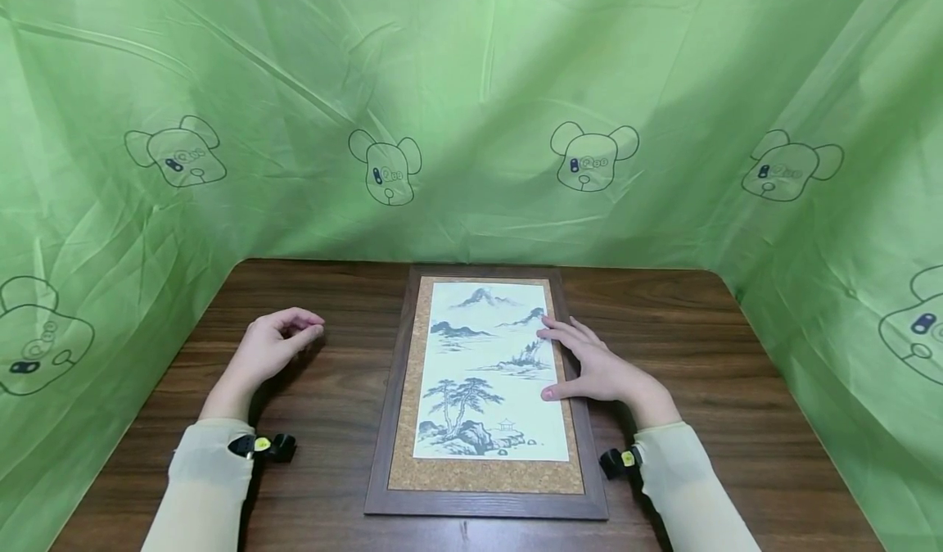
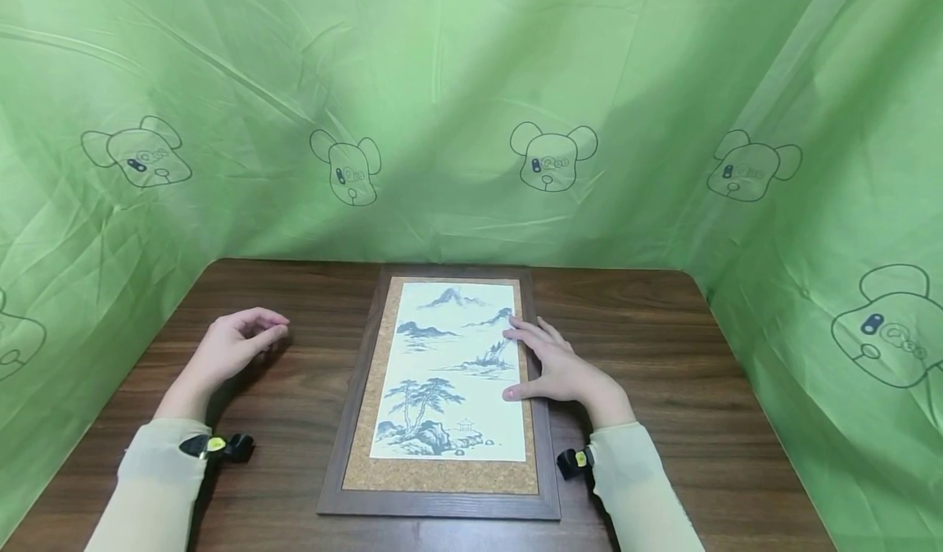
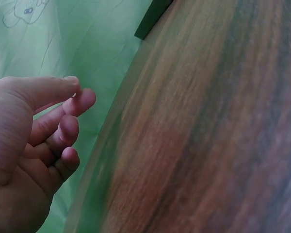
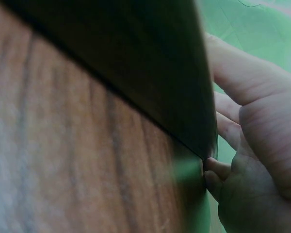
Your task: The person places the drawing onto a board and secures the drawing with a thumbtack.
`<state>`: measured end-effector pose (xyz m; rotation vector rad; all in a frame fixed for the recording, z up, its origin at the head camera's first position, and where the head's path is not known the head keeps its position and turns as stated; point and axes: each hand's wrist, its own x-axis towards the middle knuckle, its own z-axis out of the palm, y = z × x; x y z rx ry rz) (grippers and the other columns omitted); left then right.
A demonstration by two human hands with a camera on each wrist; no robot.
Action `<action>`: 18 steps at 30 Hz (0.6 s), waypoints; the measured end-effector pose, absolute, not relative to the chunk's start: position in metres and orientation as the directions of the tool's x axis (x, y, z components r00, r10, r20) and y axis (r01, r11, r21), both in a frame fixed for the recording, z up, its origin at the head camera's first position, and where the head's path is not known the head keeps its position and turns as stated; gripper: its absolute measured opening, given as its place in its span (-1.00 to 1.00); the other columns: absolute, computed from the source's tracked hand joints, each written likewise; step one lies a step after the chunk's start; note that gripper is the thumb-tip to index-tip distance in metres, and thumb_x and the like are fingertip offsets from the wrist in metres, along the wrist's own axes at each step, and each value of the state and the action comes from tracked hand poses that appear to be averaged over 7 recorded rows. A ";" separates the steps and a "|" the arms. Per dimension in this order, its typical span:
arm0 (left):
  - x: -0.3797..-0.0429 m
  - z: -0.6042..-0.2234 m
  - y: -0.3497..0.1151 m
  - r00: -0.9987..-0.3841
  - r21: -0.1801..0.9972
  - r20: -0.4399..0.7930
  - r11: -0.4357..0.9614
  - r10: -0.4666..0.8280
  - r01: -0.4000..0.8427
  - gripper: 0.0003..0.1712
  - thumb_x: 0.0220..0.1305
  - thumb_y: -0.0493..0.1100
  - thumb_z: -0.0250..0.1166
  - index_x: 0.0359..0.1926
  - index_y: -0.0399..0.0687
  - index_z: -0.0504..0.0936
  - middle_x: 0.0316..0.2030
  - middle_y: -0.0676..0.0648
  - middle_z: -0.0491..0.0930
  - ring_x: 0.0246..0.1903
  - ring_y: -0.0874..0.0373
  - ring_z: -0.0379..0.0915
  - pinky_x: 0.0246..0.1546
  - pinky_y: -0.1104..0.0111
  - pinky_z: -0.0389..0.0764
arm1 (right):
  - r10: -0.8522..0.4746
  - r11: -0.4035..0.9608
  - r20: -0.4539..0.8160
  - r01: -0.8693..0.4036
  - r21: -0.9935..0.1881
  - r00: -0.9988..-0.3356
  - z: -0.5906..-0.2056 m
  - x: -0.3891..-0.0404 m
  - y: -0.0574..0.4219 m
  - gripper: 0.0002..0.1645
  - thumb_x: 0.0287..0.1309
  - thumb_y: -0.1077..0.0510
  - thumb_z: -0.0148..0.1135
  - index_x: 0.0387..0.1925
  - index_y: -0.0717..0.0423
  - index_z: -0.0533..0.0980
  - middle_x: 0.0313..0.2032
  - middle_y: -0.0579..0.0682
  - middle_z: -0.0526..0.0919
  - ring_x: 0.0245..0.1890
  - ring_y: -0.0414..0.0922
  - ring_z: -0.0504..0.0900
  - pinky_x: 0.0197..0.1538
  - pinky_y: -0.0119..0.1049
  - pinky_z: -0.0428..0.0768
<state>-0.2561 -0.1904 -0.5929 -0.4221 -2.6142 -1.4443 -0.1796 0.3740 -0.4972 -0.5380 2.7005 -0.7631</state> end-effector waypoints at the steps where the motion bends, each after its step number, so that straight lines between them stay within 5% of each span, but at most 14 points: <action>1: -0.256 -0.593 -0.189 -0.953 0.811 0.245 0.502 0.178 0.302 -0.87 0.49 -0.13 0.49 -0.06 -0.07 0.81 -0.33 -0.09 0.79 -0.48 0.16 0.62 -0.47 0.39 0.61 | -0.423 0.791 -0.167 -0.273 -0.548 -0.891 -0.497 -0.180 0.374 0.26 0.08 -0.39 0.66 0.68 -0.12 0.29 0.75 -0.09 0.02 0.73 0.32 -0.30 0.49 0.67 -0.13; 18: -0.255 -0.585 -0.170 -0.943 0.803 0.307 0.495 0.132 0.331 -0.92 0.47 -0.13 0.51 -0.16 -0.01 0.79 -0.41 -0.05 0.73 -0.53 0.19 0.57 -0.54 0.41 0.57 | -0.429 0.792 -0.162 -0.284 -0.540 -0.889 -0.496 -0.178 0.372 0.25 0.09 -0.36 0.67 0.67 -0.07 0.30 0.75 -0.05 0.05 0.73 0.34 -0.27 0.50 0.65 -0.12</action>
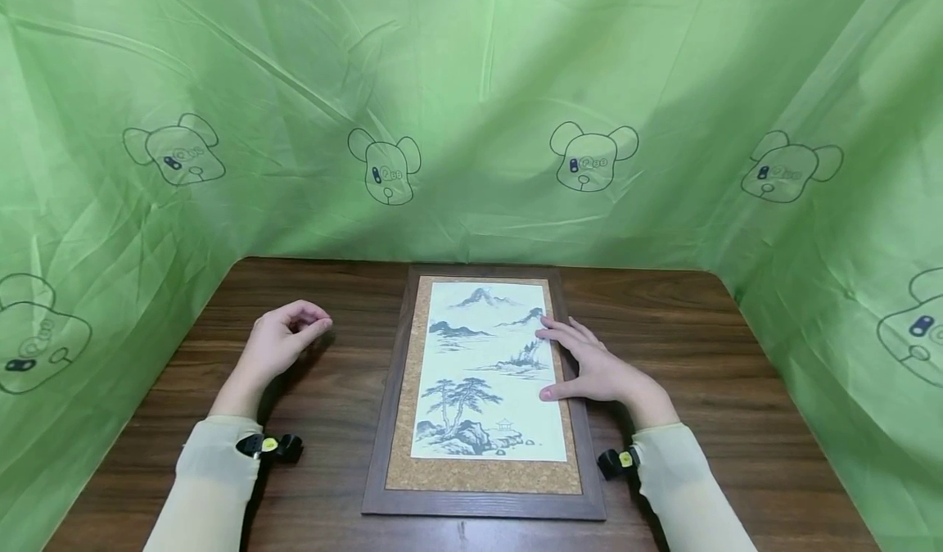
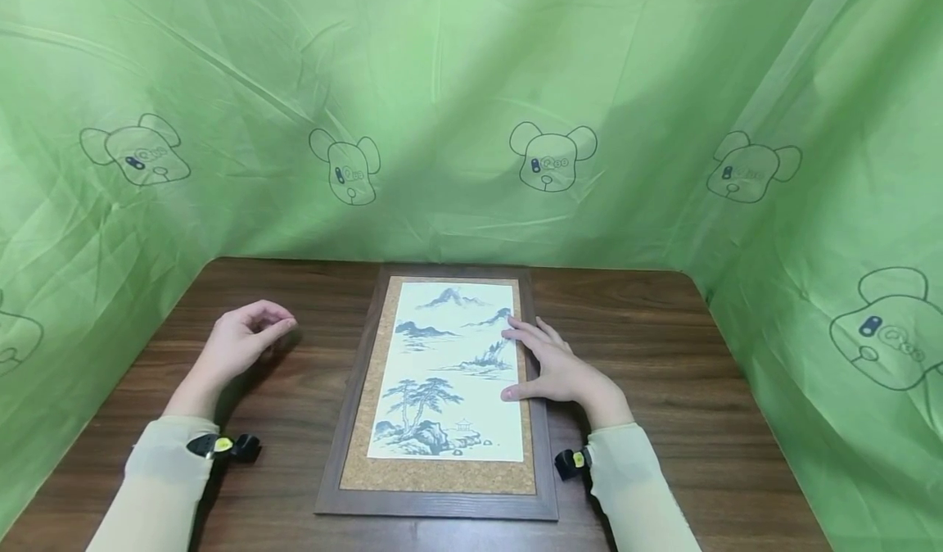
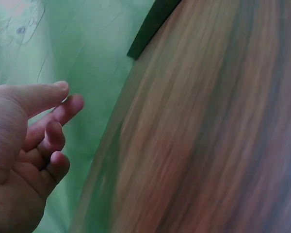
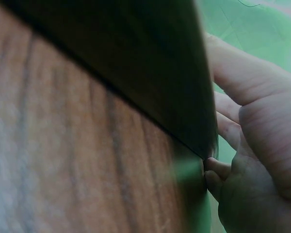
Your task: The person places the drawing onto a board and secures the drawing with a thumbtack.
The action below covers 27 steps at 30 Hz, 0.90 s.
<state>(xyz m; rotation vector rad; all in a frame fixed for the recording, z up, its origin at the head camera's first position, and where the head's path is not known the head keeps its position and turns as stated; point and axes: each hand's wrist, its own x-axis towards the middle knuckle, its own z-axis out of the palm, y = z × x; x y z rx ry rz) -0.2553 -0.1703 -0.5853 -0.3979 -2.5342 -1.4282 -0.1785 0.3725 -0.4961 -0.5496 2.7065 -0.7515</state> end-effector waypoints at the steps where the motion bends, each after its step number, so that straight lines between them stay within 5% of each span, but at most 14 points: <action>1: -0.256 -0.584 -0.167 -0.941 0.798 0.313 0.501 0.128 0.334 -0.92 0.47 -0.13 0.51 -0.16 0.00 0.79 -0.42 -0.03 0.73 -0.53 0.21 0.56 -0.54 0.41 0.56 | -0.429 0.791 -0.163 -0.283 -0.543 -0.888 -0.497 -0.178 0.372 0.25 0.09 -0.36 0.67 0.67 -0.08 0.30 0.75 -0.05 0.05 0.73 0.33 -0.27 0.50 0.65 -0.13; 13: -0.286 -0.551 -0.099 -0.912 0.735 0.299 0.542 0.281 0.408 -0.93 0.43 -0.06 0.53 -0.21 0.12 0.81 -0.34 0.11 0.77 -0.34 0.14 0.63 -0.26 0.23 0.61 | -0.419 0.799 -0.170 -0.273 -0.536 -0.892 -0.500 -0.180 0.372 0.26 0.08 -0.42 0.65 0.68 -0.13 0.29 0.75 -0.11 0.04 0.74 0.30 -0.27 0.49 0.67 -0.12; 27: -0.333 -0.526 -0.008 -0.902 0.807 0.274 0.429 0.335 0.405 -0.95 0.45 -0.08 0.50 -0.21 0.13 0.86 -0.33 0.12 0.78 -0.32 0.10 0.66 -0.24 0.13 0.66 | -0.418 0.796 -0.170 -0.269 -0.542 -0.893 -0.498 -0.179 0.375 0.26 0.08 -0.40 0.66 0.69 -0.14 0.29 0.75 -0.12 0.03 0.74 0.29 -0.29 0.50 0.65 -0.13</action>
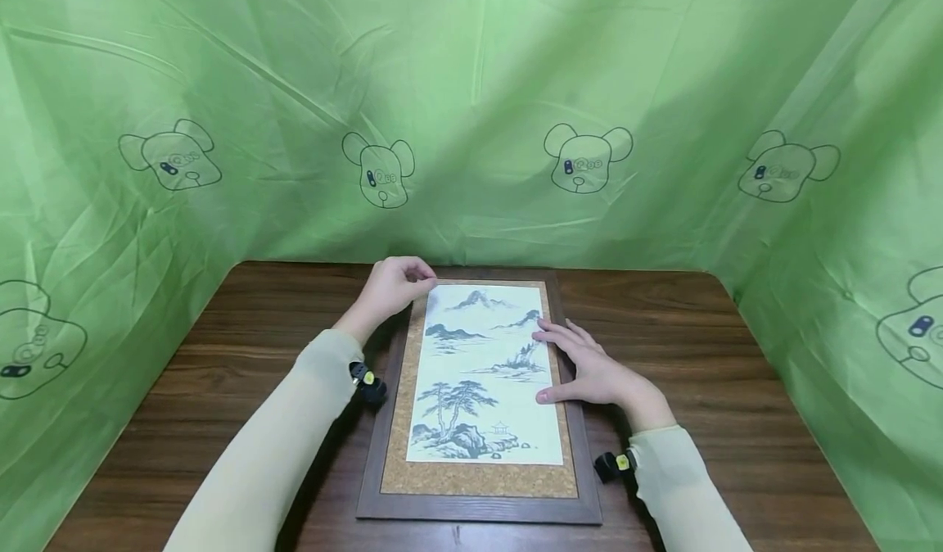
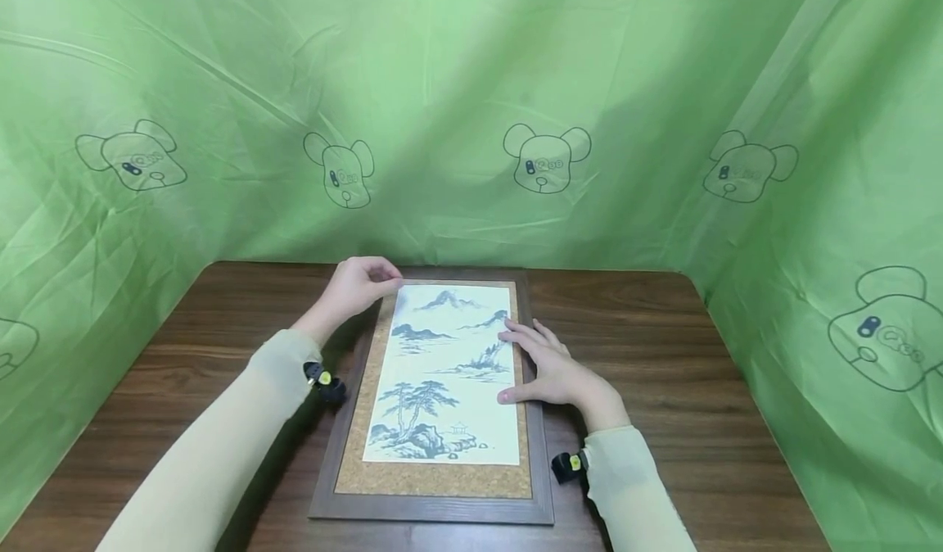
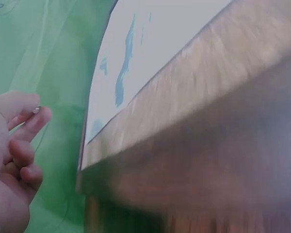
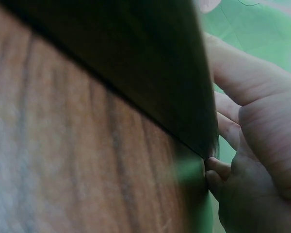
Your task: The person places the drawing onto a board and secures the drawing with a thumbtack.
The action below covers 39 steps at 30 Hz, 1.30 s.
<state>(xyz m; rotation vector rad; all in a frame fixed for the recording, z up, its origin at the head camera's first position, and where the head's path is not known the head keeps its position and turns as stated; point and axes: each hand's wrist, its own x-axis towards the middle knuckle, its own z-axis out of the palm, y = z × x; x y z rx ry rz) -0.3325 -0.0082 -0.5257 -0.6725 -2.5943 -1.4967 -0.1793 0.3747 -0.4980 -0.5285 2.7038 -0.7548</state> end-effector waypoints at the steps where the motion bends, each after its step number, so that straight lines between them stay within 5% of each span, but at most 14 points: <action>1: -0.334 -0.526 -0.003 -0.901 0.810 0.275 0.425 0.335 0.405 -0.94 0.45 -0.07 0.50 -0.22 0.14 0.86 -0.32 0.12 0.79 -0.32 0.11 0.66 -0.24 0.13 0.66 | -0.417 0.796 -0.171 -0.267 -0.544 -0.893 -0.498 -0.179 0.375 0.26 0.08 -0.39 0.66 0.69 -0.14 0.28 0.75 -0.12 0.02 0.74 0.29 -0.29 0.50 0.65 -0.14; 16: -0.351 -0.534 0.066 -0.867 0.723 0.292 0.500 0.403 0.476 -0.86 0.44 -0.10 0.52 -0.32 0.06 0.85 -0.40 0.15 0.77 -0.38 0.18 0.62 -0.22 0.22 0.64 | -0.418 0.790 -0.166 -0.267 -0.552 -0.893 -0.498 -0.178 0.376 0.25 0.09 -0.40 0.65 0.68 -0.14 0.29 0.75 -0.11 0.03 0.73 0.31 -0.28 0.49 0.67 -0.11; 39: -0.355 -0.540 0.073 -0.859 0.629 0.277 0.594 0.430 0.500 -0.93 0.41 -0.07 0.57 -0.26 0.13 0.92 -0.27 0.12 0.84 -0.16 0.14 0.76 -0.02 0.17 0.71 | -0.414 0.792 -0.171 -0.261 -0.552 -0.894 -0.499 -0.180 0.375 0.24 0.09 -0.36 0.67 0.67 -0.13 0.30 0.75 -0.09 0.04 0.73 0.32 -0.29 0.50 0.66 -0.14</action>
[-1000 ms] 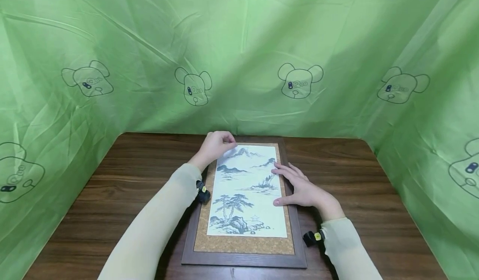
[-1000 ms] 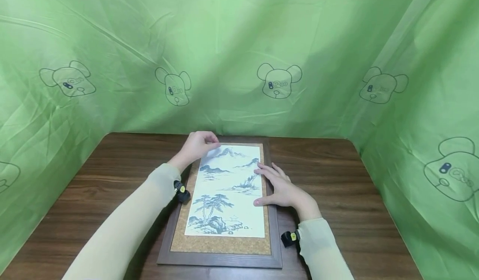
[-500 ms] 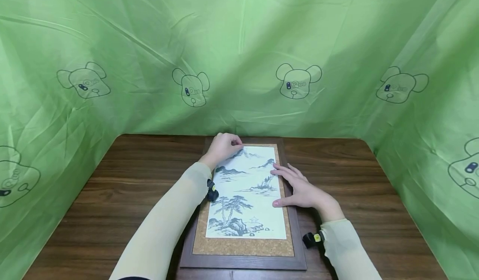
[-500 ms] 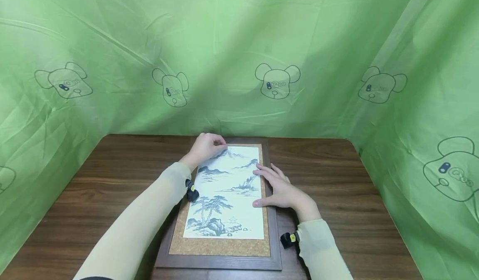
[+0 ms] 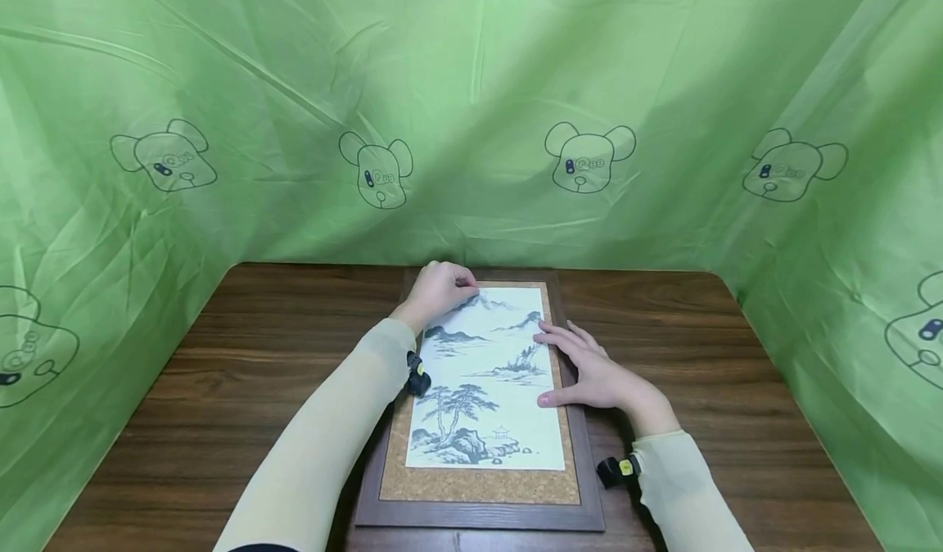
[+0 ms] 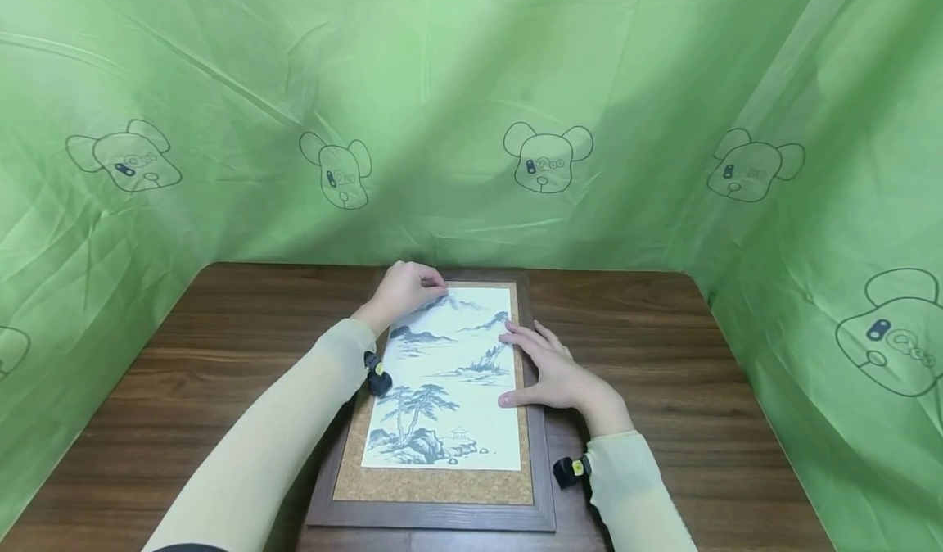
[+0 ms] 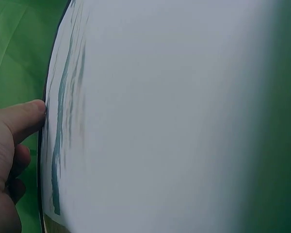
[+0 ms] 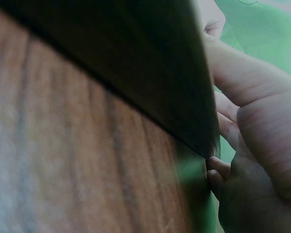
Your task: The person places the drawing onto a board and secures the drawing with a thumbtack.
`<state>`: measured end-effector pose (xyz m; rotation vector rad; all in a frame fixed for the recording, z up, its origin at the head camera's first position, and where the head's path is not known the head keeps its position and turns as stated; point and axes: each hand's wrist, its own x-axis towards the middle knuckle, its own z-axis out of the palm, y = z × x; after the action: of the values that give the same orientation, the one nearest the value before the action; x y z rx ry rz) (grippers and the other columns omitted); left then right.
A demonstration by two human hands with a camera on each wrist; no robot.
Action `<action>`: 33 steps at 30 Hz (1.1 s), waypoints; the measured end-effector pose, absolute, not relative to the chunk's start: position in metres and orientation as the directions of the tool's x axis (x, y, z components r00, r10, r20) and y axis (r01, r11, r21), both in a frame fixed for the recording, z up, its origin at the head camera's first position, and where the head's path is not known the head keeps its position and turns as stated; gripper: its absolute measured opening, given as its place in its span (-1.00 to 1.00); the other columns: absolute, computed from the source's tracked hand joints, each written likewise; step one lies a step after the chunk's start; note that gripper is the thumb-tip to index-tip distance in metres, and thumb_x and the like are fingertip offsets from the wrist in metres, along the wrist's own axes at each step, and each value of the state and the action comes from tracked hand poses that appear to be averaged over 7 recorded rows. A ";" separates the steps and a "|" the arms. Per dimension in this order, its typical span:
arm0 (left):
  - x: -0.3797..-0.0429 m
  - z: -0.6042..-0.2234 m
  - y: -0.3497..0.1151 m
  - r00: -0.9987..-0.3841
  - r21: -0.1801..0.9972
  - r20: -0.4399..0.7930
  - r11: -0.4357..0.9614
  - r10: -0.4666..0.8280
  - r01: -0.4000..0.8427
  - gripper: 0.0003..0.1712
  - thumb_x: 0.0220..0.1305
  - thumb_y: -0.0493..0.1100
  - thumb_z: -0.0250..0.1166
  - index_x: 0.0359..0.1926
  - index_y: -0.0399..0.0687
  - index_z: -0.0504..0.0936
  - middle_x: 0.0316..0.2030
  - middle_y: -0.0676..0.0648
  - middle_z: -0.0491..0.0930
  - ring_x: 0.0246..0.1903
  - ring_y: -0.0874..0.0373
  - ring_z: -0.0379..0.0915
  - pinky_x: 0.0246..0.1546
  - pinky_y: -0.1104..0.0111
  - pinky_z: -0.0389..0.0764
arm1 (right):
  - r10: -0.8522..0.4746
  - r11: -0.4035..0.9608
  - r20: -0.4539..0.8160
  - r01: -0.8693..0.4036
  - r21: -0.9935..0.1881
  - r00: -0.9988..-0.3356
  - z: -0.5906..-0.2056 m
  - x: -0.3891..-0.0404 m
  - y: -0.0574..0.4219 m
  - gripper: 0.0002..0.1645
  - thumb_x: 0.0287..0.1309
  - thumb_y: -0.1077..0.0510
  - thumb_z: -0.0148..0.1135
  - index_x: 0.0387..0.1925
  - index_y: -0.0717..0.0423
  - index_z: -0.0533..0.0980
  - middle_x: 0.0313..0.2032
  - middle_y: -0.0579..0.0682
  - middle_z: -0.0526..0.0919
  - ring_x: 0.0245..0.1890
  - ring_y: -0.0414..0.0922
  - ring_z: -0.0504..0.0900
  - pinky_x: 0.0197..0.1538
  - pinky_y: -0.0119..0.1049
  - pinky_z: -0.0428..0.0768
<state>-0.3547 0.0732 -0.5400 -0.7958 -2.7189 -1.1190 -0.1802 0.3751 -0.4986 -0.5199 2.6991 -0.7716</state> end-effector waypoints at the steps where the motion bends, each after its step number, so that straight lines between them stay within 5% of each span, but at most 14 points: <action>1: -0.354 -0.540 0.073 -0.860 0.629 0.274 0.596 0.430 0.499 -0.94 0.41 -0.08 0.57 -0.26 0.12 0.92 -0.26 0.11 0.84 -0.15 0.13 0.76 -0.01 0.17 0.71 | -0.415 0.791 -0.170 -0.262 -0.553 -0.894 -0.498 -0.180 0.375 0.24 0.09 -0.35 0.68 0.67 -0.12 0.30 0.75 -0.09 0.04 0.73 0.32 -0.29 0.50 0.66 -0.14; 33: -0.351 -0.531 0.077 -0.850 0.517 0.250 0.679 0.463 0.521 -0.92 0.43 -0.04 0.55 -0.21 0.13 0.94 -0.22 0.10 0.86 -0.11 0.05 0.77 0.06 0.09 0.69 | -0.429 0.781 -0.150 -0.282 -0.557 -0.891 -0.501 -0.181 0.377 0.25 0.08 -0.38 0.67 0.67 -0.14 0.30 0.75 -0.12 0.04 0.73 0.32 -0.29 0.49 0.66 -0.16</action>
<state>-0.3514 0.0766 -0.5313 -0.8192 -2.7872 -0.9045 -0.1809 0.3773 -0.5010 -0.5518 2.7044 -0.7839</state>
